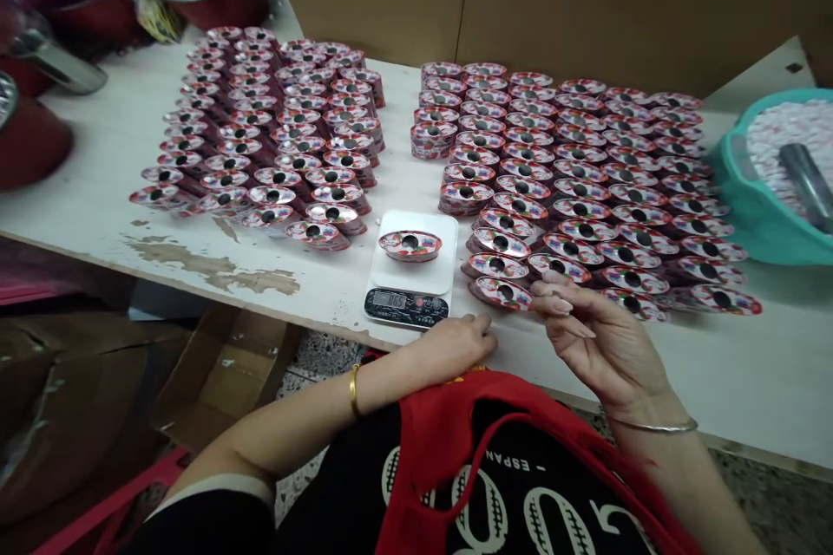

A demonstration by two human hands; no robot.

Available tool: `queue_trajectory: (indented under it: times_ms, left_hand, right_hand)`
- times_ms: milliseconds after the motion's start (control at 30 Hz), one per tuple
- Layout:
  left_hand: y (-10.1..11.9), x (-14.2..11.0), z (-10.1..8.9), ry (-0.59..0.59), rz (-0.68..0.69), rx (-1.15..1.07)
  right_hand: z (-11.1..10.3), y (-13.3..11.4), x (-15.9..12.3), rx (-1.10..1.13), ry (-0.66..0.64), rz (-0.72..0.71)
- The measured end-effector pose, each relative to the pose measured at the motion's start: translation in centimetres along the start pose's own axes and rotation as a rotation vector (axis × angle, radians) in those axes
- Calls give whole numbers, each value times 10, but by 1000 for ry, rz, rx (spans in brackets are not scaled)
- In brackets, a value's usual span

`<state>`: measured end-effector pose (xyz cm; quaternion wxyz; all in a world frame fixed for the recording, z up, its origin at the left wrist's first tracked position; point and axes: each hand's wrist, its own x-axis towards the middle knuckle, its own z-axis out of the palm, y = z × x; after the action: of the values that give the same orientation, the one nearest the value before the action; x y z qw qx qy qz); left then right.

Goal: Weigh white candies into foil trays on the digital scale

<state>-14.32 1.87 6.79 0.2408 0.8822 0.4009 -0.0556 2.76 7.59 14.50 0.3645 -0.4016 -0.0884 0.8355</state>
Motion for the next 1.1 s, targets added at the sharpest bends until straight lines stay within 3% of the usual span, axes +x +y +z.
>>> queue_trajectory:
  times_ms: [133,200,267,400,467,600,667,767,900,967,1100]
  left_hand:
    - [4,-4,3,14,-83,-34]
    - [3,-15,-4,92,-63,-94]
    - [-1,-30,-18,290,-35,-185]
    - [-27,-53,-54,871,-143,-320]
    - [-46,-56,-66,996,-204,-311]
    - [-88,-60,-78,921,-241,-218]
    - [-110,-65,-83,863,-348,-58]
    - [-140,-71,-91,623,-462,240]
    - [-169,-62,-90,286,-400,450]
    - [-178,-53,-87,231,-378,500]
    - [-188,-40,-79,227,-385,528]
  right_hand:
    - [-3,9,-2,-18,11,-3]
    - [-1,12,-2,-55,23,-6]
    - [3,14,-3,-104,23,-8]
    - [11,21,1,-223,-35,18]
    - [15,28,7,-247,-65,43]
    - [17,43,18,-212,-127,82]
    - [16,46,22,-194,-154,100]
    - [14,46,24,-199,-156,164]
    - [14,46,27,-259,-182,214]
    - [15,48,28,-287,-205,236]
    - [17,51,32,-313,-239,269]
